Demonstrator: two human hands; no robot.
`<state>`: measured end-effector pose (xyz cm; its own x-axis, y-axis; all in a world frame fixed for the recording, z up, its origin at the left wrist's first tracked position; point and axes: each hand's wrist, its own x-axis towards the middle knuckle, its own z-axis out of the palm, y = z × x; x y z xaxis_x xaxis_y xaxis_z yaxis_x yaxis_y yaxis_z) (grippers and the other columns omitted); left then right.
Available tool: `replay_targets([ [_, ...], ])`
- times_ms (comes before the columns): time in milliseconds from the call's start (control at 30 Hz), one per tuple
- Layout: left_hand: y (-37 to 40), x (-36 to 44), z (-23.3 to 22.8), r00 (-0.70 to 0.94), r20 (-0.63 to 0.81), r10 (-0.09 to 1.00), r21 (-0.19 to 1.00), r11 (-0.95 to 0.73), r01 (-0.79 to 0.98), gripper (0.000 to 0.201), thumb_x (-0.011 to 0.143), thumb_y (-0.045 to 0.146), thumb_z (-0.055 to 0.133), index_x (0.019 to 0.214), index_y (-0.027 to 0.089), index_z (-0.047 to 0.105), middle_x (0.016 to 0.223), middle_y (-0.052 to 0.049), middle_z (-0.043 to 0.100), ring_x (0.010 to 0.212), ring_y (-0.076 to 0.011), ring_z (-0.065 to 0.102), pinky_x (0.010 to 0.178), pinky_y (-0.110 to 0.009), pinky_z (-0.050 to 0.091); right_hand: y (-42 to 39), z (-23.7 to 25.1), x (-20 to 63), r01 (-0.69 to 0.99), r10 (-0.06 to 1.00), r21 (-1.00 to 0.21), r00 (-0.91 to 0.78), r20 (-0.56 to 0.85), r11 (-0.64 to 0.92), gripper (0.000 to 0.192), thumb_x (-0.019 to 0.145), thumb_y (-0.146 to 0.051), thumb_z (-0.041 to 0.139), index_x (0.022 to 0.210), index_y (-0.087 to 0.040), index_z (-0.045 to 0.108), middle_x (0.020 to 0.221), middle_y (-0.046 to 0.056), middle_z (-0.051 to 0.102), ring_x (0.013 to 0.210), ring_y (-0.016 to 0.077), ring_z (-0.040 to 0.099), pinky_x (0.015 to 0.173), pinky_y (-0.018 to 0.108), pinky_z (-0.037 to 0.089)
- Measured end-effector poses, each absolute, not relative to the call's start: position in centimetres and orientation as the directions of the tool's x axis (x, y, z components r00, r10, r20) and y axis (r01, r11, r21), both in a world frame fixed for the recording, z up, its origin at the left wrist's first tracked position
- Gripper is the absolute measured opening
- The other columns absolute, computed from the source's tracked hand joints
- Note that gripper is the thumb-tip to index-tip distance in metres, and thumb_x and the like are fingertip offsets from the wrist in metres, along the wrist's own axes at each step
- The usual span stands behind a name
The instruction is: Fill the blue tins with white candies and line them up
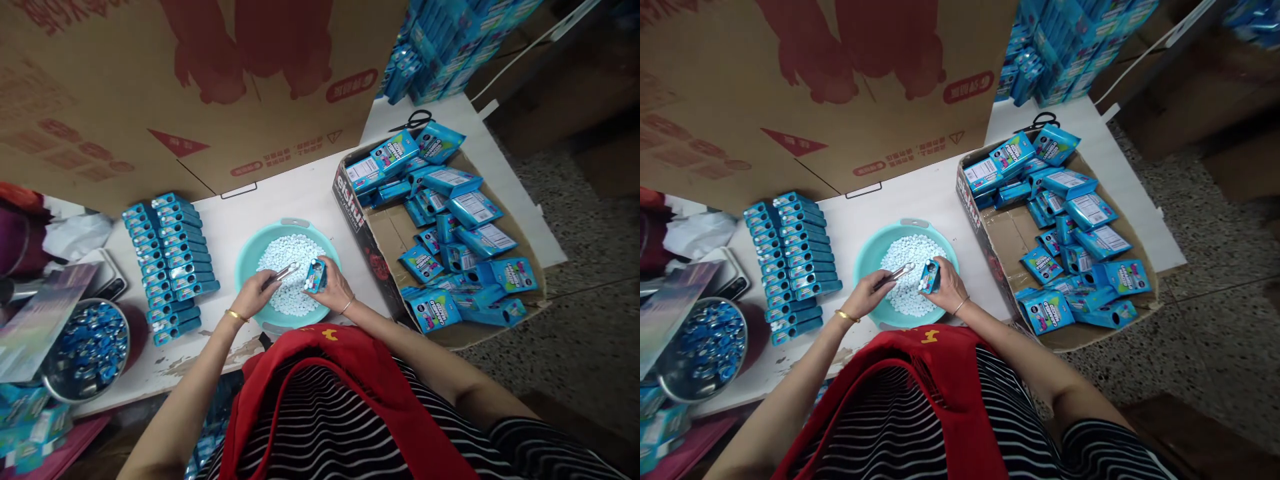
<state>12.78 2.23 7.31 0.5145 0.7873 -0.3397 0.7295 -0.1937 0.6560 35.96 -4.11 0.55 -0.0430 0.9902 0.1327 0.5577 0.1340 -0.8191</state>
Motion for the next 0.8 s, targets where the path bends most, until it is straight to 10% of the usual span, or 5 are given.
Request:
replay_targets([
  [300,1.4,17.8,17.2,0.430,-0.486,0.761,0.085,-0.448,0.890,0.015,0.091,0.029,0.050,0.094,0.017,0.060,0.091,-0.009,0.062,0.076,-0.0215,0.062,0.060,-0.029,0.040,-3.0,0.7,33.3,0.530,0.977,-0.821,-0.130,0.166,0.210,0.080,0.071,-0.040,0.073,0.134,-0.019,0.029,0.131,0.018,0.049,0.129,0.0327,0.045,0.108,0.053,0.039],
  [567,-0.6,17.0,11.9,0.344,-0.260,0.902,0.479,-0.189,0.857,0.046,0.080,0.047,0.064,0.112,0.015,0.052,0.099,-0.010,0.063,0.087,-0.0213,0.061,0.077,-0.031,0.047,-3.4,1.5,31.4,0.361,1.000,-0.932,-0.008,-0.023,-0.019,0.077,0.065,-0.035,0.074,0.129,-0.021,0.033,0.121,0.011,0.054,0.112,0.0261,0.057,0.096,0.042,0.049],
  [800,-2.6,15.8,8.8,0.225,-0.254,0.941,0.490,-0.076,0.868,0.022,0.083,0.031,0.057,0.100,0.019,0.053,0.092,-0.006,0.062,0.084,-0.0189,0.058,0.077,-0.030,0.046,-3.9,2.2,30.6,0.354,0.976,-0.929,-0.215,0.033,0.110,0.086,0.068,-0.034,0.074,0.139,-0.018,0.029,0.135,0.017,0.048,0.127,0.0294,0.047,0.106,0.047,0.042],
])
